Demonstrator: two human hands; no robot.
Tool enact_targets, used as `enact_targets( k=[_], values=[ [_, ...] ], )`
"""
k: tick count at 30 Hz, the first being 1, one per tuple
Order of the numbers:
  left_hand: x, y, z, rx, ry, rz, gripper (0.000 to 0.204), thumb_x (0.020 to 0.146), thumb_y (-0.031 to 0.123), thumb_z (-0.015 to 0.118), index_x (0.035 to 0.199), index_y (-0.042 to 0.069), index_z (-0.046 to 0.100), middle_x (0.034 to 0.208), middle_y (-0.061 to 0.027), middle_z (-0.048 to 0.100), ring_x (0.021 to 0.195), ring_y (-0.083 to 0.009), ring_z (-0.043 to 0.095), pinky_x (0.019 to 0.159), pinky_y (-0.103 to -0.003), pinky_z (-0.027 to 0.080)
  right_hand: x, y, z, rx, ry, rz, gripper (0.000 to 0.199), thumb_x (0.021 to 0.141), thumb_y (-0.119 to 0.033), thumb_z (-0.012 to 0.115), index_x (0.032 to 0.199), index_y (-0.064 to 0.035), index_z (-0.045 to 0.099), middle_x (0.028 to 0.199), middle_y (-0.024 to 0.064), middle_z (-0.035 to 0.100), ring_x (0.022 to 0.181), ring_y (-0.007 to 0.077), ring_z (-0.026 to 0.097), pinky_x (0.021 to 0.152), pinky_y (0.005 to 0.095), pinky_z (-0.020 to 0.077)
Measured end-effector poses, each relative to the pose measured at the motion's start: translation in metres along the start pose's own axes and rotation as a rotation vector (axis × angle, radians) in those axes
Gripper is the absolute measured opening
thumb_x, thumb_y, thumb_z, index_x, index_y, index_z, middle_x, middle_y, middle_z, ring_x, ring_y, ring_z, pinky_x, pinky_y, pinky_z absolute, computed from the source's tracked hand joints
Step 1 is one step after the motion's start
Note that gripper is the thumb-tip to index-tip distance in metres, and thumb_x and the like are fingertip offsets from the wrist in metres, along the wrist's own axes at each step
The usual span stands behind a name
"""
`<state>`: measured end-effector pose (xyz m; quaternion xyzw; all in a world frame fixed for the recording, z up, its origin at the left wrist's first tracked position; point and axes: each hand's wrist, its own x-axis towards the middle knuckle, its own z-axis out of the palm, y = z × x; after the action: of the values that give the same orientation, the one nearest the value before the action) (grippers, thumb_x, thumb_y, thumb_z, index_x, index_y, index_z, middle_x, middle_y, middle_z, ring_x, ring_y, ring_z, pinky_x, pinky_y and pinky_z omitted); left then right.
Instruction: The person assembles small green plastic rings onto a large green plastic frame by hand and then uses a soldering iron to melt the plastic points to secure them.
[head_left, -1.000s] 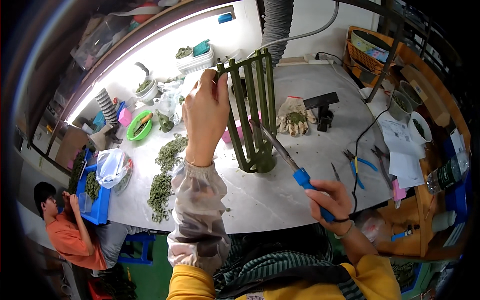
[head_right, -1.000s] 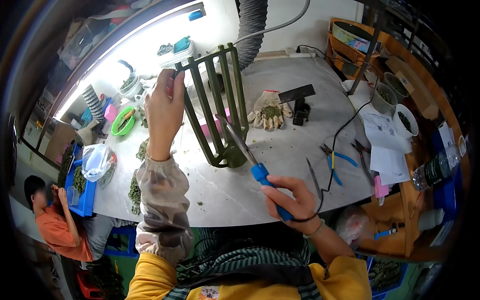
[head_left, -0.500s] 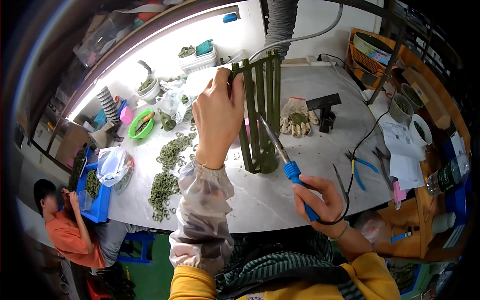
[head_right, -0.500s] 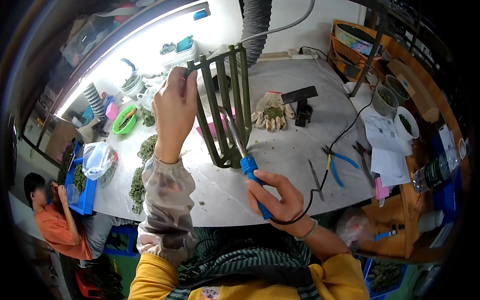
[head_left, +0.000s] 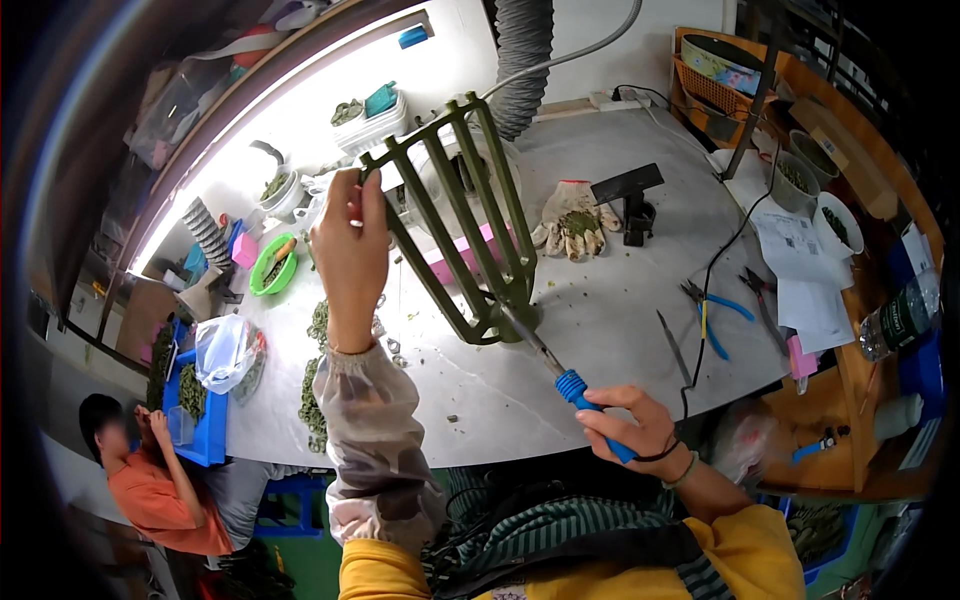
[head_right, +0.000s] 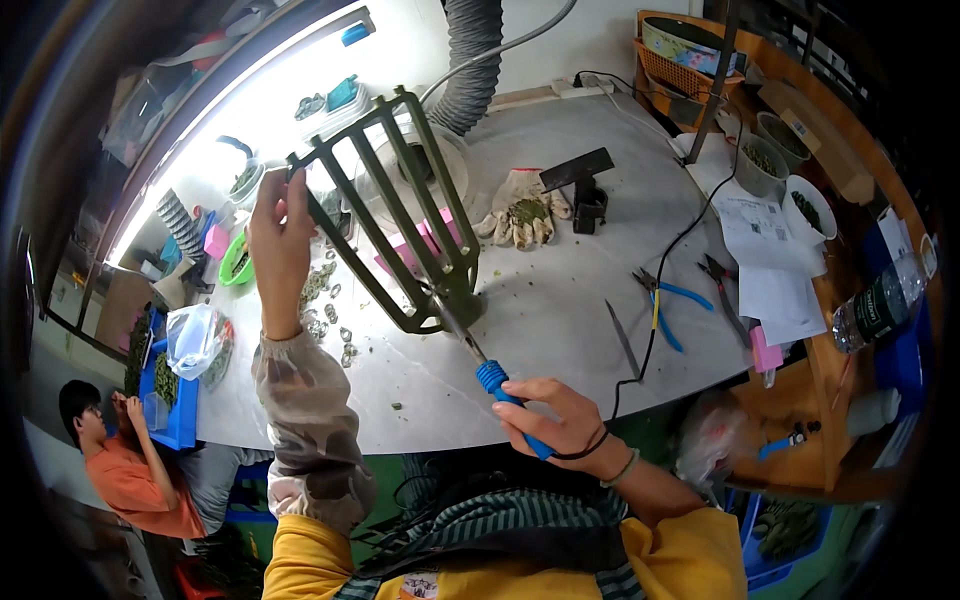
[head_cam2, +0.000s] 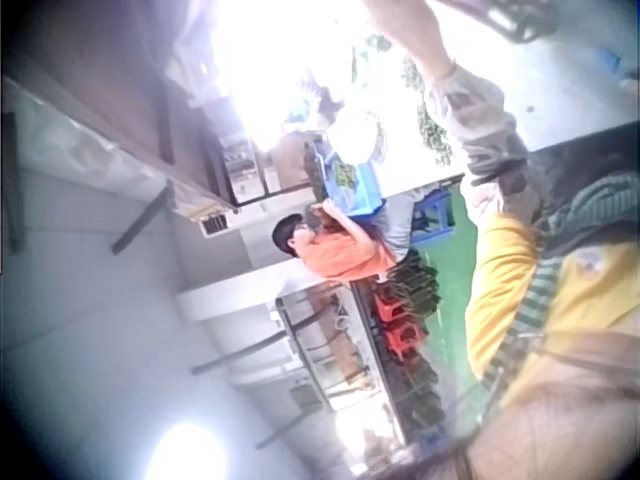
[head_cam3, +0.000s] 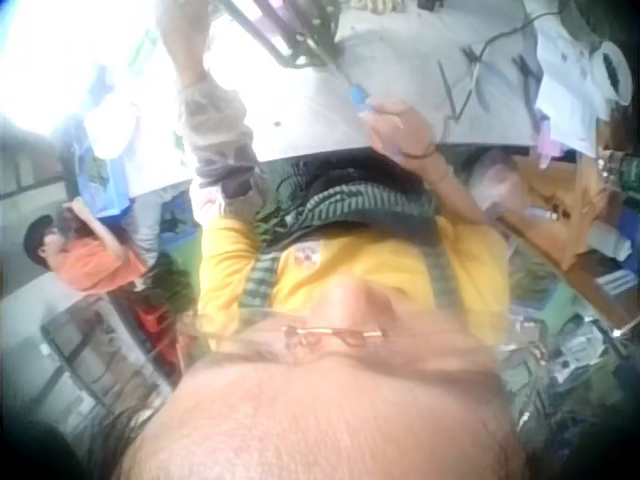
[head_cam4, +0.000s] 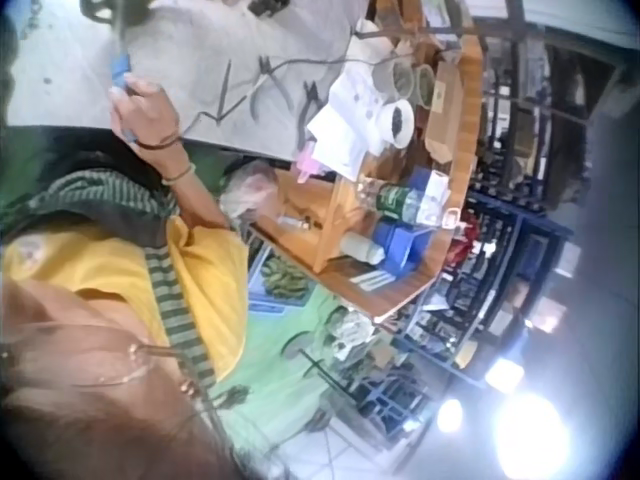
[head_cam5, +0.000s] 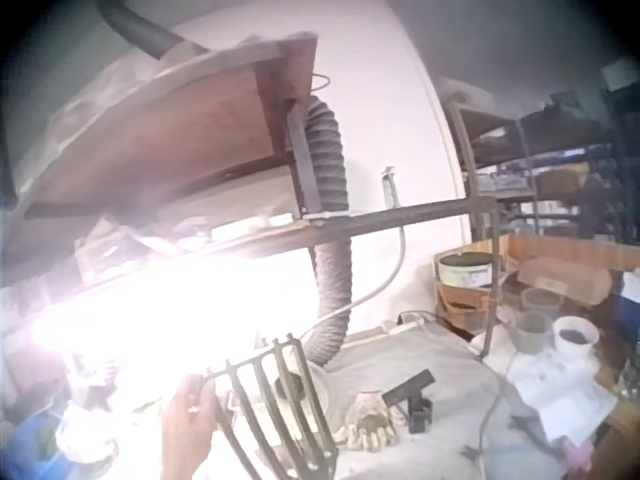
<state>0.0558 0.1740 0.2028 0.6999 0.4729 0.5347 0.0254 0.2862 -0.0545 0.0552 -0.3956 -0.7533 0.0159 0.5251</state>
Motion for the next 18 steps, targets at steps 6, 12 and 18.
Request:
enact_targets(
  k=[6,12,18],
  values=[
    [-0.005,-0.013,-0.013,-0.257,-0.097,-0.102,0.02,0.103,0.021,0.056,0.105,0.002,0.06,0.085,-0.003,0.064,0.066,-0.005,0.056,0.054,-0.021,0.045,-0.013,0.005,0.016,-0.025,0.013,-0.012,0.043,0.075,0.0,0.079,0.115,-0.0106,0.069,0.116,0.0131,0.061,0.087,0.028,0.069,0.071,0.0336,0.0584],
    [-0.011,-0.016,-0.016,-0.274,-0.152,-0.09,0.021,0.106,0.021,0.052,0.113,0.002,0.056,0.084,-0.0041,0.068,0.067,-0.0058,0.059,0.058,-0.02,0.044,-0.02,0.003,0.027,0.084,0.056,-0.007,0.047,0.072,0.003,0.079,0.117,-0.0075,0.069,0.119,0.0141,0.059,0.089,0.0251,0.069,0.073,0.0324,0.0576],
    [-0.02,-0.008,-0.013,-0.254,-0.105,-0.053,0.024,0.106,0.022,0.051,0.112,-0.001,0.057,0.081,-0.0053,0.067,0.065,-0.0053,0.057,0.056,-0.02,0.043,-0.014,-0.002,0.035,0.149,0.133,-0.028,0.047,0.071,0.004,0.08,0.116,-0.0075,0.071,0.122,0.0129,0.058,0.088,0.0226,0.069,0.072,0.0305,0.0571]
  ],
)
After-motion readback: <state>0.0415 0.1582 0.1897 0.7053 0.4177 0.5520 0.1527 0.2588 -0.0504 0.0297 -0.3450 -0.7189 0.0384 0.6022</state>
